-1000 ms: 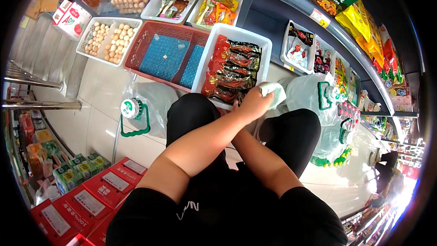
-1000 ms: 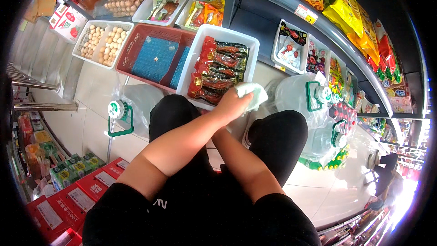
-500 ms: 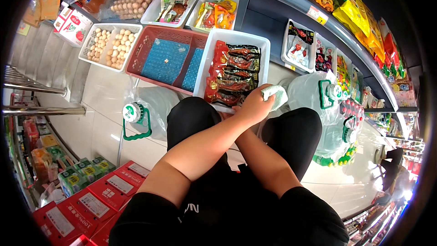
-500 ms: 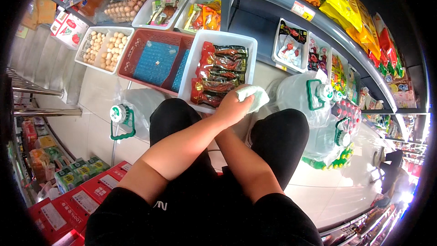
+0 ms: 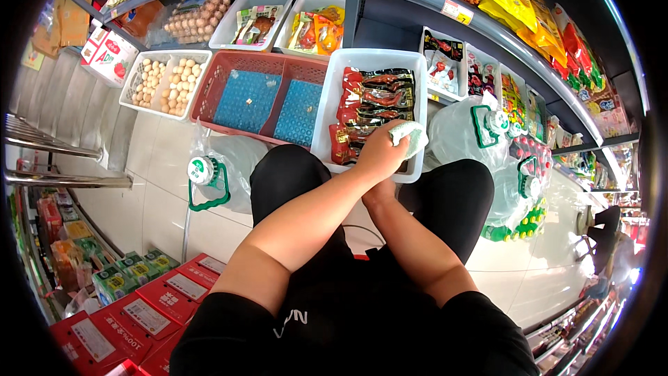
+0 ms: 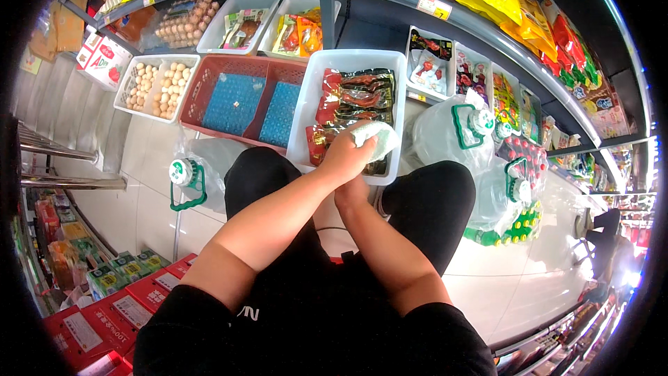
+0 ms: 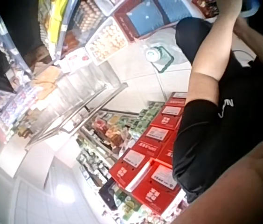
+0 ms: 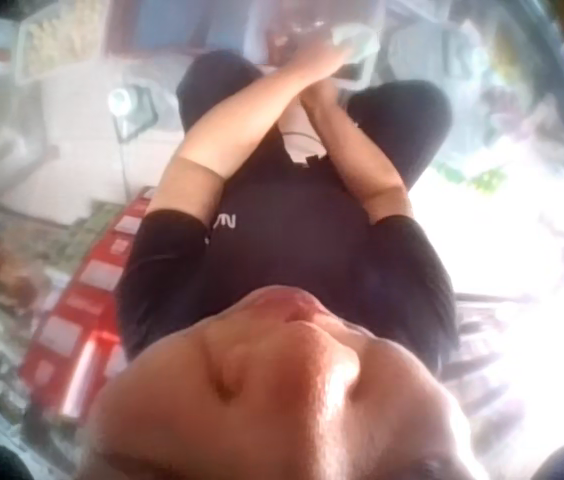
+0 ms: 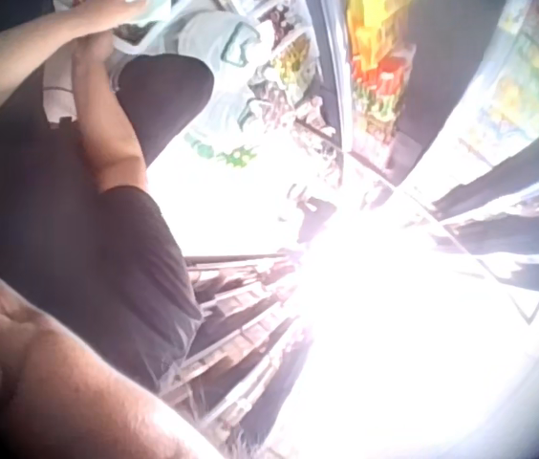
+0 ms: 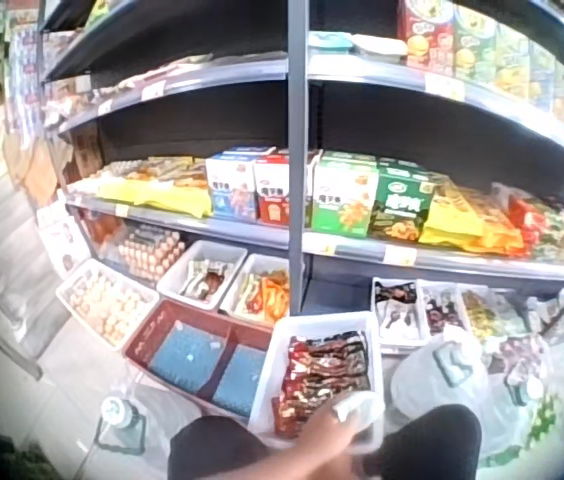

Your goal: The person sits on the floor in a store aisle and uses a cloth to wipe and arrange packaged snack items inside a white plastic bin. They repeatedly pick up individual snack packs, wipe them, and place them back into the bin in an orderly fashion.

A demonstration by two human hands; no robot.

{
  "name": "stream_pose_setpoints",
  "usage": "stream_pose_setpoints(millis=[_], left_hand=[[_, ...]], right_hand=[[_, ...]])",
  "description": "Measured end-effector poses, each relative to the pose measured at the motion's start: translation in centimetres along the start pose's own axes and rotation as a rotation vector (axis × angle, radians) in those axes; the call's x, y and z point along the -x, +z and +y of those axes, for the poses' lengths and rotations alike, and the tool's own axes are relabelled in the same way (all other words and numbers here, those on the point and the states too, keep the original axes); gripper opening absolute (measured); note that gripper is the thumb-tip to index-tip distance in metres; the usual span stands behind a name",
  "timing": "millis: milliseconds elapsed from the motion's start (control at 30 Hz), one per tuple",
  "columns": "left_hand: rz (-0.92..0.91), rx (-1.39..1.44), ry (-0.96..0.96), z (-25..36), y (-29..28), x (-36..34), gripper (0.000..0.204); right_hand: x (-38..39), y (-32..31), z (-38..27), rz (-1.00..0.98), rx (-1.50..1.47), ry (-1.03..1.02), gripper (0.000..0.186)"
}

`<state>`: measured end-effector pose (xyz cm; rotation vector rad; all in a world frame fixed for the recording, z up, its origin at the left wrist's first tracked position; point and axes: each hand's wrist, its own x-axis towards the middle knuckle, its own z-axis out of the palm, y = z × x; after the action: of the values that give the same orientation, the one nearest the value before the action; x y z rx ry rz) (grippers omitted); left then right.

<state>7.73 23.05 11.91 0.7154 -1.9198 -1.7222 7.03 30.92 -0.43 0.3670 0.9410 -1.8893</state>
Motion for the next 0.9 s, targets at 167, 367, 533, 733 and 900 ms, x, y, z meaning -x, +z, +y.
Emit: stream_pose_setpoints(millis=[167,367,533,733,900], left_hand=[[0.002,0.023,0.014,0.1,1.0,0.2,0.030],[0.007,0.011,0.003,0.5,1.8,0.1,0.030],[0.035,0.064,0.037,-0.8,2.3,-0.6,0.030],[0.152,0.145,0.156,-0.9,3.0,-2.2,0.029],[0.246,0.282,0.133,-1.0,1.7,-4.4,0.028]], right_hand=[[1.8,1.0,-2.4,0.114,0.012,-0.080,0.056],[-0.7,-2.2,-3.8,0.164,-0.105,-0.069,0.057],[-3.4,-2.5,-5.2,0.079,0.226,-0.172,0.050],[-8.6,-2.4,-9.8,-0.027,0.089,-0.118,0.048],[-13.1,0.0,-13.2,-0.014,0.439,-0.259,0.044]])
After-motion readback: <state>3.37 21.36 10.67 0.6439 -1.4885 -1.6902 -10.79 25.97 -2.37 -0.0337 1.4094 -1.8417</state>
